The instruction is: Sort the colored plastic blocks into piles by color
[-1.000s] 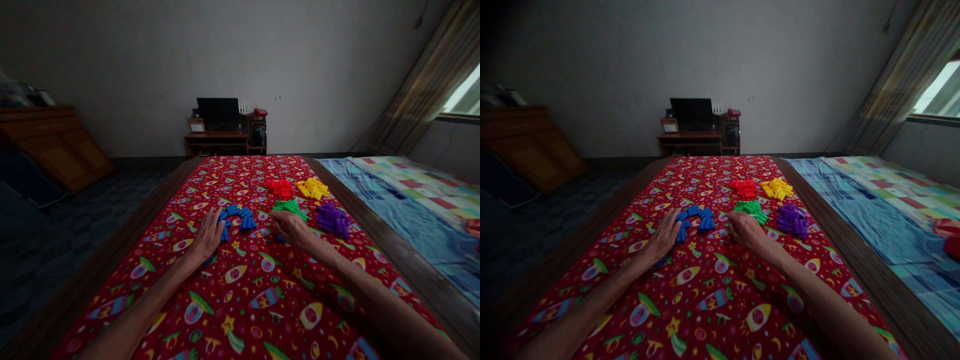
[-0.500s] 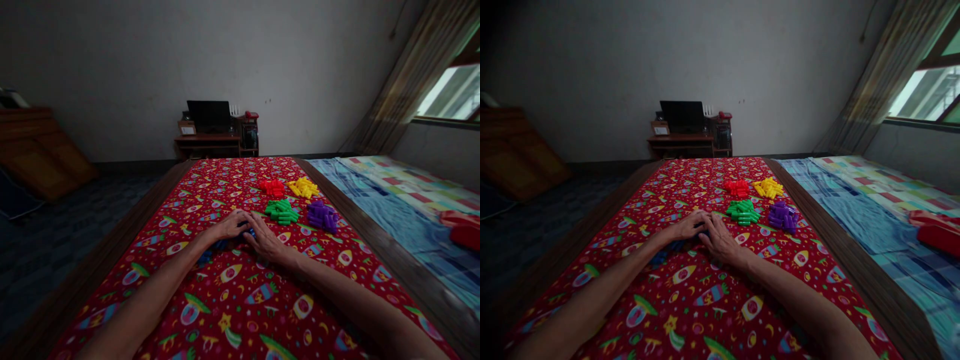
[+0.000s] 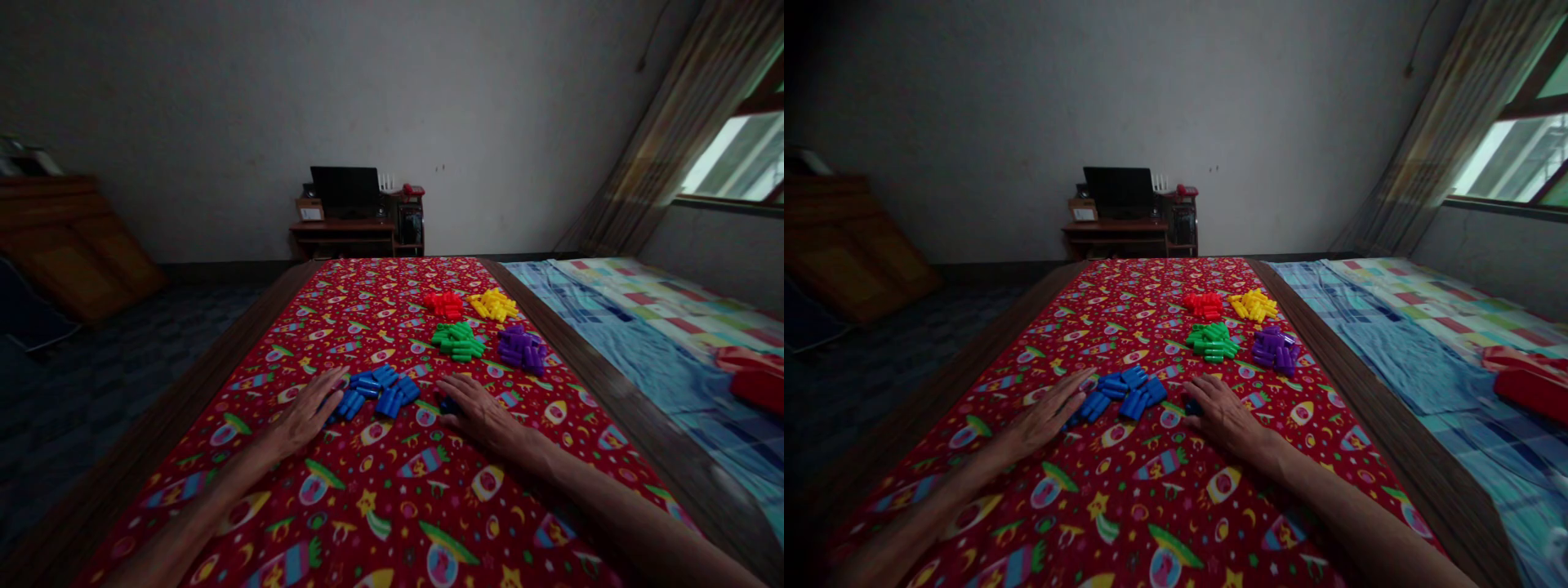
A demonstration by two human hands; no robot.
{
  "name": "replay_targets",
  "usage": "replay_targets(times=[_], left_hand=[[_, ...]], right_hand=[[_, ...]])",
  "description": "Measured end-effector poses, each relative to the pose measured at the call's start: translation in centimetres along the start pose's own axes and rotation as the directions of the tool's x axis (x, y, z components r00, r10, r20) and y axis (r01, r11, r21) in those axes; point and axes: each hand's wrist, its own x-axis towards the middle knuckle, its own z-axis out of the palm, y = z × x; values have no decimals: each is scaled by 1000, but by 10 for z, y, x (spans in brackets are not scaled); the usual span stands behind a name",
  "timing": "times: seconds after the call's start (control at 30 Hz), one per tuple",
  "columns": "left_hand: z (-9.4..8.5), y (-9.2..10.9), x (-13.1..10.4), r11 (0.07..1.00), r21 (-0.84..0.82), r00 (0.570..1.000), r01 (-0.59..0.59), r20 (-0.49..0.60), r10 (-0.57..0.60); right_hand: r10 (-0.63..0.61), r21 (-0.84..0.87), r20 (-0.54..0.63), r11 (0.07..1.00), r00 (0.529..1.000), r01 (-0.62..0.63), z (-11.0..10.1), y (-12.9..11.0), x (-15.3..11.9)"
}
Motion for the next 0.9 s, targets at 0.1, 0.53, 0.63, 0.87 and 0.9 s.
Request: replay_targets(times=[0.1,0.53,0.63,0.87,0.9], left_hand=[[11,3,-5,1000,7,1000,2,-12,-2],[20,46,44,945,-310,990,102,-59,-127],[18,44,40,946,-307,990,101,-63,-126],[21,40,38,955,-291,995,52,-67,-74],[22,40,37,956,-290,995,41,-73,-65]], right_hand=[[50,2,-76,999,996,-50,-5,14,-20],[285,153,-81,951,955,-270,-41,30,-50],[229,36,-5,973,973,-229,-46,34,-59],[260,-270,-25,928,965,-257,-52,38,-61],[273,-306,-46,912,961,-274,-50,37,-58]])
